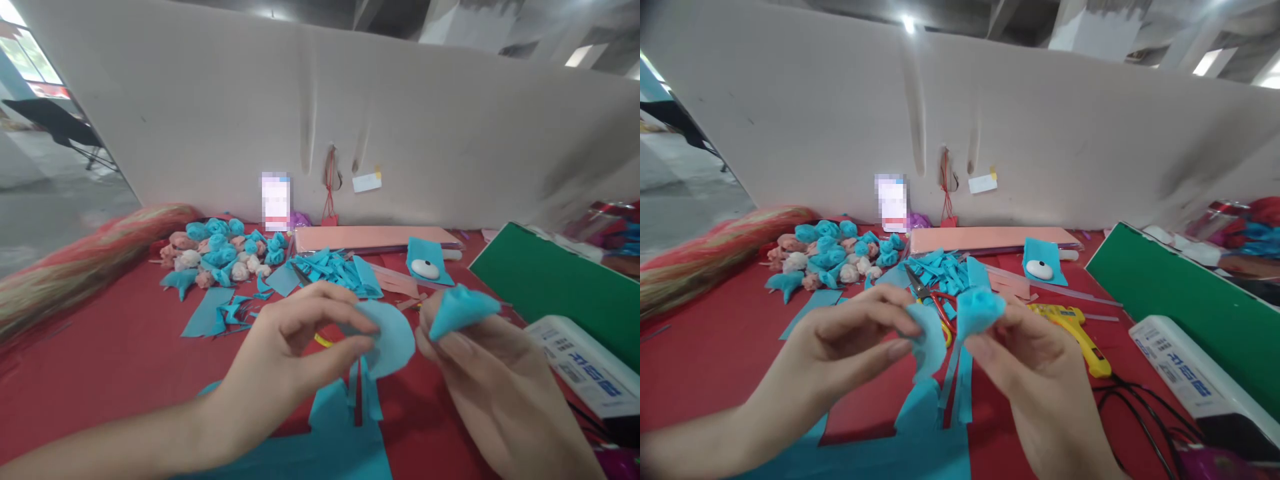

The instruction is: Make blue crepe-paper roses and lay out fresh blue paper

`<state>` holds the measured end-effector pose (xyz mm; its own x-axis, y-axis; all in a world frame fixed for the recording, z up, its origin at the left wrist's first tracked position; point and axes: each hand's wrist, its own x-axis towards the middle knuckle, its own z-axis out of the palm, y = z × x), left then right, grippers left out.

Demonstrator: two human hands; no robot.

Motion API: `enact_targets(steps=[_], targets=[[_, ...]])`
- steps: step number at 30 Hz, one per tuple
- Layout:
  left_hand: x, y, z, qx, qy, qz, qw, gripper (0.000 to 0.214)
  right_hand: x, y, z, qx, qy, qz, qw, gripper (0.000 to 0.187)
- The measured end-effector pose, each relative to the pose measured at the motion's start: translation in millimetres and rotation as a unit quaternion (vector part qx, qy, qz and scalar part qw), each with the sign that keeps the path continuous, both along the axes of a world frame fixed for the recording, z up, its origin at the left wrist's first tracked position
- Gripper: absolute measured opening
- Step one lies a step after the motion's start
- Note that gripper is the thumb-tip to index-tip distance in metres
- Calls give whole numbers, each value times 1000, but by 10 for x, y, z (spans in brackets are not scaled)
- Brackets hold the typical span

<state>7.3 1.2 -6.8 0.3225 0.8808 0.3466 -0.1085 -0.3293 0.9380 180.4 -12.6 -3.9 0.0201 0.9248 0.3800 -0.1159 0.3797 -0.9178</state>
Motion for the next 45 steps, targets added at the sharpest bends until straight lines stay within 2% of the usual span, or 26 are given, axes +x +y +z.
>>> enact_targets(steps=[3,6,12,16,22,26,29,36,41,45], targets=[[31,35,-5,-30,2,11,999,14,-9,37,-20,-67,38,-10,997,1],[56,53,-32,-29,6,2,1000,24,-16,40,-55,-85,12,-19,996,4],[81,29,-119,-4,53,2,999,37,-63,11,-126,-63,-14,-9,998,2],[71,-18,-185,-19,56,-39,998,44,-86,26,-169,-69,-2,19,997,10],[59,-137,-294,-47,23,-120,991,50,-67,41,-207,-87,21,-1,996,14],[67,-193,-290,-80,8,-122,989,54,-69,15,-171,-73,21,-11,997,17],[85,-168,-243,-99,-16,-96,990,50,-89,-11,-152,-54,10,-13,998,20],[119,-44,-165,-87,-18,-65,994,16,-150,-42,-226,-25,2,-45,999,28],[120,-29,-146,-99,0,-28,995,6,-163,-80,-247,43,-31,-47,997,32],[113,-35,-131,-103,-6,0,995,5,-151,-109,-244,92,-83,-55,991,27]])
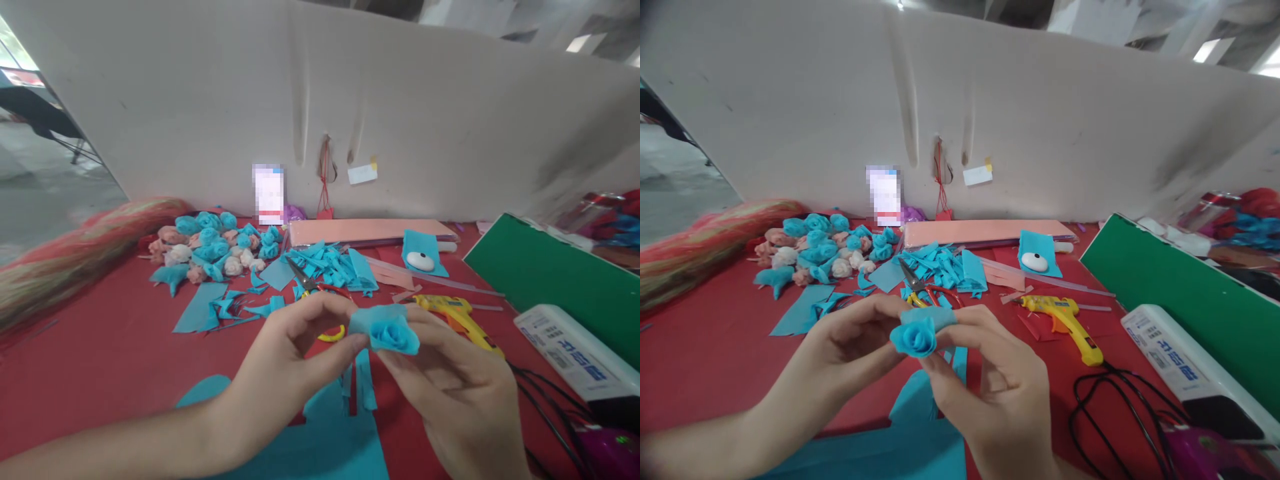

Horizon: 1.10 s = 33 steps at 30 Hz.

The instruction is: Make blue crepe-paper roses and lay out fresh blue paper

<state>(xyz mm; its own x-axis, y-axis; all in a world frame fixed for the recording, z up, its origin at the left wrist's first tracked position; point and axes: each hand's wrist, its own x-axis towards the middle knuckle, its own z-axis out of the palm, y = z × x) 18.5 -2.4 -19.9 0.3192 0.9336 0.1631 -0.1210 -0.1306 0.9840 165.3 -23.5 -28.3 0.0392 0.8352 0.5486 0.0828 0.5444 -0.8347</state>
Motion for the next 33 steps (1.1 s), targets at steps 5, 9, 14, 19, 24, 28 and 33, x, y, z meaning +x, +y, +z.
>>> enact_targets(steps=[5,9,14,19,24,28,33], targets=[[-16,-30,13,3,-51,-23,998,2,24,8,11,36,-45,3,998,24],[-20,-41,10,-11,-90,-41,995,4,27,17,-8,42,-46,6,998,24],[-12,-48,-7,-11,-124,-70,990,10,15,13,-35,43,-21,-11,999,23],[10,-55,-20,-27,-133,-46,990,16,16,-1,-40,24,-26,-22,999,21],[14,-58,-25,-41,-121,-23,992,17,39,-6,-62,39,-42,-60,997,24],[3,-56,-28,-90,-122,-40,988,11,72,-11,-73,72,-90,-79,990,28],[8,-65,-39,-132,-115,-36,984,13,103,-4,-68,102,-128,-104,981,27]])
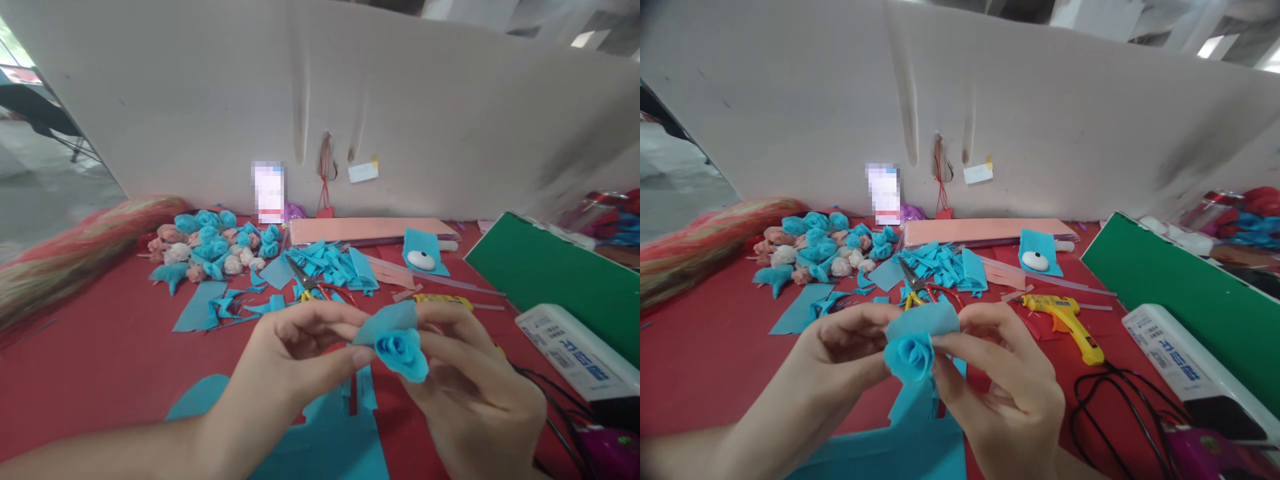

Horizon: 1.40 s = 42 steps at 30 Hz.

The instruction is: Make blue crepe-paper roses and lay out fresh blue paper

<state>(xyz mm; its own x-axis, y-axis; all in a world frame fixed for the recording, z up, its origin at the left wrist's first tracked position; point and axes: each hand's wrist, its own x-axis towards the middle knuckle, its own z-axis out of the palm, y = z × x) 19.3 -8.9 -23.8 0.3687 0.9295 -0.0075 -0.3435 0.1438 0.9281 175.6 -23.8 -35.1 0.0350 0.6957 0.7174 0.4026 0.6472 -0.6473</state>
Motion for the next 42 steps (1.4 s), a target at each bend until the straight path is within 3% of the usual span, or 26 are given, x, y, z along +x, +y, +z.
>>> enact_targets(steps=[9,13,21,25,31,37,42], targets=[[11,-8,-9,-6,14,21,1000,12,-49,8,-19,-10,61,19,998,28],[-8,-16,-30,0,8,15,1000,11,-83,25,-19,-38,102,18,994,39],[7,13,-9,-13,-20,-13,1000,13,-112,16,23,-42,105,34,993,16],[-1,8,0,-27,-22,-27,999,11,-105,28,11,-51,118,20,992,16],[-15,4,-25,-3,-25,-33,999,15,-77,76,-28,-128,176,45,975,18],[-11,30,-23,3,-6,-20,1000,13,-98,26,53,-229,230,98,941,19],[-24,25,-14,5,-25,-17,1000,13,-116,-25,60,-240,242,127,932,20]])
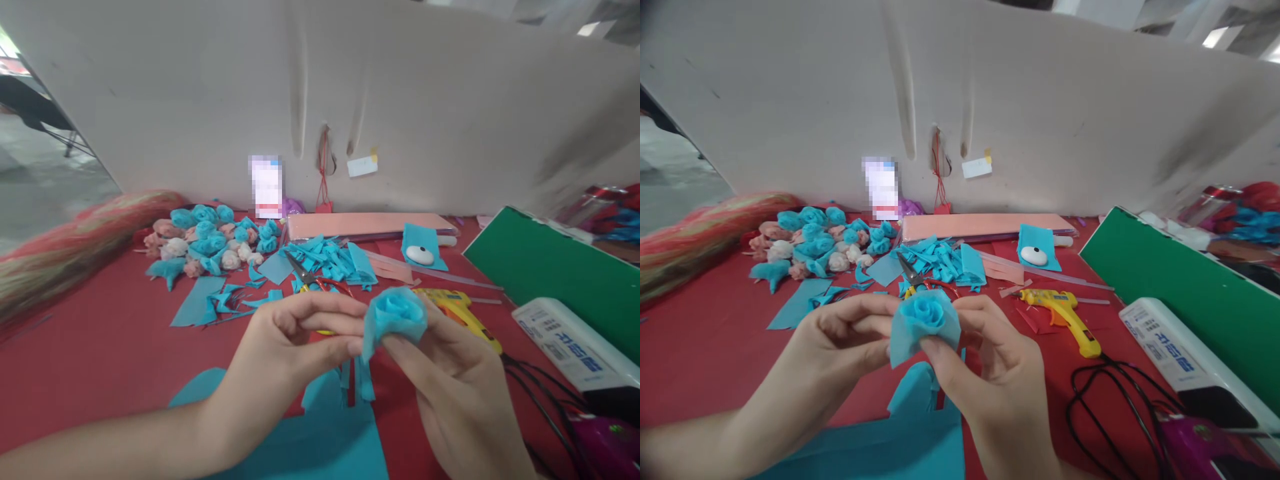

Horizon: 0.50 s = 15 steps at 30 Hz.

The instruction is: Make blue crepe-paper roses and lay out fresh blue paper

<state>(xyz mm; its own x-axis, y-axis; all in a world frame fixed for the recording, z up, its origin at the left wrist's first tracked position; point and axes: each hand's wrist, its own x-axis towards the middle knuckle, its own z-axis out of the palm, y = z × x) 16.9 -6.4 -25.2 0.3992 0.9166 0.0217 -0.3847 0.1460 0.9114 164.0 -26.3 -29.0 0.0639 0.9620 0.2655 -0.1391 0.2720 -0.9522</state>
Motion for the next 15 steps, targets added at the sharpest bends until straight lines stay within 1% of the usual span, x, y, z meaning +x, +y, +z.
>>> enact_targets(steps=[4,9,15], targets=[[9,14,5,14,-13,10,1000,15,-28,6,-20,26,-8,-8,1000,19],[35,31,4,55,-31,27,998,23,-55,10,-51,38,-47,-33,998,10],[50,-22,-59,54,-36,33,997,20,-74,-26,-93,18,-29,-48,998,12]])
